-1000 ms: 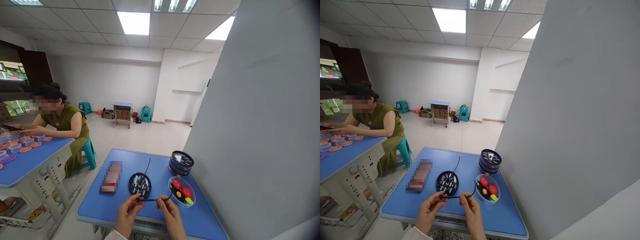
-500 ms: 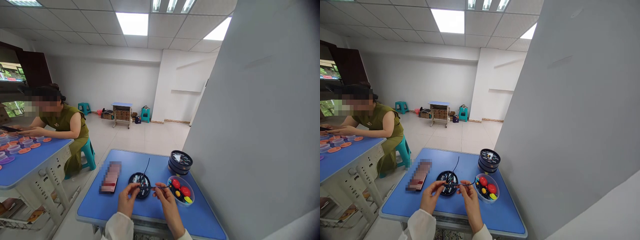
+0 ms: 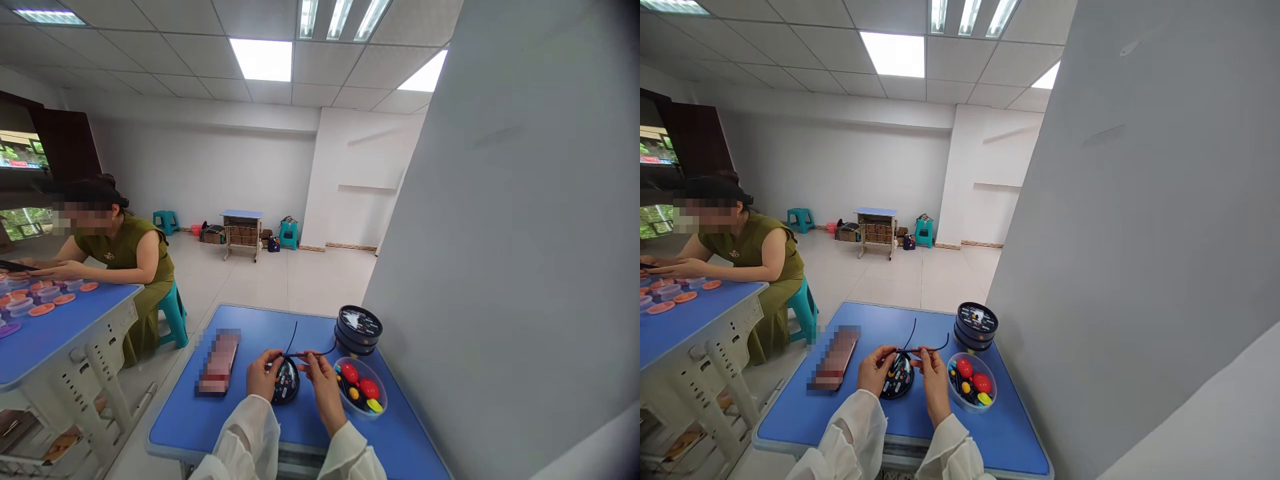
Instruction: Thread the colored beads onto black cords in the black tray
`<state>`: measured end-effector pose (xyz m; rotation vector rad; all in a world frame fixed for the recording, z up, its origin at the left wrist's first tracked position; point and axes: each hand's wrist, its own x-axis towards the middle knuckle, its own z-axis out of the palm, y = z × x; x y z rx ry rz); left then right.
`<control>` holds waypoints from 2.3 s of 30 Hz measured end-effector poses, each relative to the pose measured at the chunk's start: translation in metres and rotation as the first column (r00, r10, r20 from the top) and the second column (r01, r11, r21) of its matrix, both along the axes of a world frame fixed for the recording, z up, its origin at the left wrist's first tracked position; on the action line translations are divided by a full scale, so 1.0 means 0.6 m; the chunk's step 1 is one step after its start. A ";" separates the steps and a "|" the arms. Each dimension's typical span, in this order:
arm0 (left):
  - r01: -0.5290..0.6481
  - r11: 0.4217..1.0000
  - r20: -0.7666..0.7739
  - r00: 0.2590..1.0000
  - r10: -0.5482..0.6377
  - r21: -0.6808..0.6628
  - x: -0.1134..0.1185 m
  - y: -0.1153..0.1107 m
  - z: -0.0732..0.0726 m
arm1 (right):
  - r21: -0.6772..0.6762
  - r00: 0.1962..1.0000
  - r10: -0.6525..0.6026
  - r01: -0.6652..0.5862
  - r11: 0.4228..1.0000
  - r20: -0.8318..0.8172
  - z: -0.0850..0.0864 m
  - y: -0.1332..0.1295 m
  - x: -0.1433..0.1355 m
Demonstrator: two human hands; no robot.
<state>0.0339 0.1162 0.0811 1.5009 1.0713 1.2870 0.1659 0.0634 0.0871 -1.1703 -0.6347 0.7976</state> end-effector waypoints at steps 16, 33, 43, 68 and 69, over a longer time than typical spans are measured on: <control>-0.022 1.000 0.024 0.999 0.022 -0.019 0.000 0.010 -0.034 | -0.007 0.990 0.015 -0.014 1.000 0.140 -0.034 -0.014 -0.020; 0.014 0.998 -0.116 0.993 -0.006 0.069 -0.011 0.021 -0.083 | 0.038 0.295 -0.035 -0.003 0.999 0.955 -0.098 -0.013 -0.032; 0.026 0.991 -0.115 0.993 -0.011 0.129 -0.011 0.030 -0.104 | 0.001 0.250 -0.002 0.004 1.000 0.968 -0.105 -0.016 -0.035; 0.021 0.973 -0.334 0.941 0.059 0.231 -0.019 0.026 -0.109 | -0.019 0.213 0.014 0.020 1.000 0.977 -0.095 -0.026 -0.042; 0.013 0.972 -0.333 0.940 0.069 0.236 -0.017 0.024 -0.108 | -0.020 0.211 0.015 0.022 1.000 0.977 -0.093 -0.028 -0.043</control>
